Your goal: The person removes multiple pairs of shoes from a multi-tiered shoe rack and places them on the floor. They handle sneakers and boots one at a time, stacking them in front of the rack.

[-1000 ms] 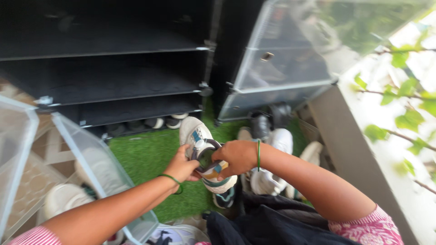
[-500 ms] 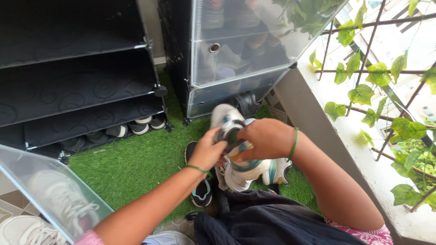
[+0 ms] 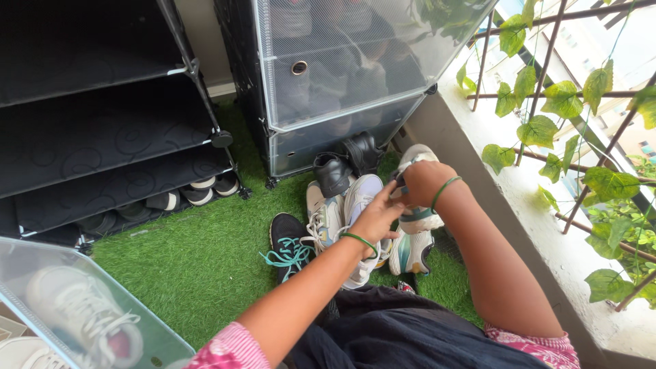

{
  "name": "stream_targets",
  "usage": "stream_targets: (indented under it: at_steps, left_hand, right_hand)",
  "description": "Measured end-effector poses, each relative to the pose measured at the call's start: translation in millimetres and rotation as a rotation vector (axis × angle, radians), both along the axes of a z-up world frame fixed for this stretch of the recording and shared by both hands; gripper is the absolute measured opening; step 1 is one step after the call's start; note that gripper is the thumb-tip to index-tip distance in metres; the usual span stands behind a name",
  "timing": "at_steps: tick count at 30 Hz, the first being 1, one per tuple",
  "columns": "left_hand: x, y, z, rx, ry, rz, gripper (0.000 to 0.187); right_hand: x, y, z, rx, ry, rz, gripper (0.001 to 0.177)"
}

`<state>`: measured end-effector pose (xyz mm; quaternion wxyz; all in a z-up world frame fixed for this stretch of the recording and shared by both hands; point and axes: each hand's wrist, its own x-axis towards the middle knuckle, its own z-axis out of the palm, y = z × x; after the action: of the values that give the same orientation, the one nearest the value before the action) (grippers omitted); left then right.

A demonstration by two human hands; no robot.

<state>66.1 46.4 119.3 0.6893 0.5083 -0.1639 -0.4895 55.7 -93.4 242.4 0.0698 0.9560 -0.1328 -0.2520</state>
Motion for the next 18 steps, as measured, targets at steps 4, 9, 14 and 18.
stream_targets:
  at_steps: [4, 9, 14, 18]
  left_hand:
    - [-5, -20, -24, 0.007, -0.055, -0.035, 0.066]
    - [-18, -49, -89, 0.02, -0.079, 0.066, 0.062]
    - [-24, -59, -152, -0.002, -0.129, 0.095, 0.051]
    - [-31, -48, -147, -0.007, -0.126, 0.09, 0.048]
  right_hand:
    - [6, -27, -53, -0.022, 0.073, -0.016, 0.042]
    - [9, -33, -106, -0.031, 0.102, -0.029, 0.038]
    - [9, -30, -145, 0.015, 0.227, -0.004, 0.04]
    - [13, -24, -146, -0.03, 0.322, 0.039, 0.042]
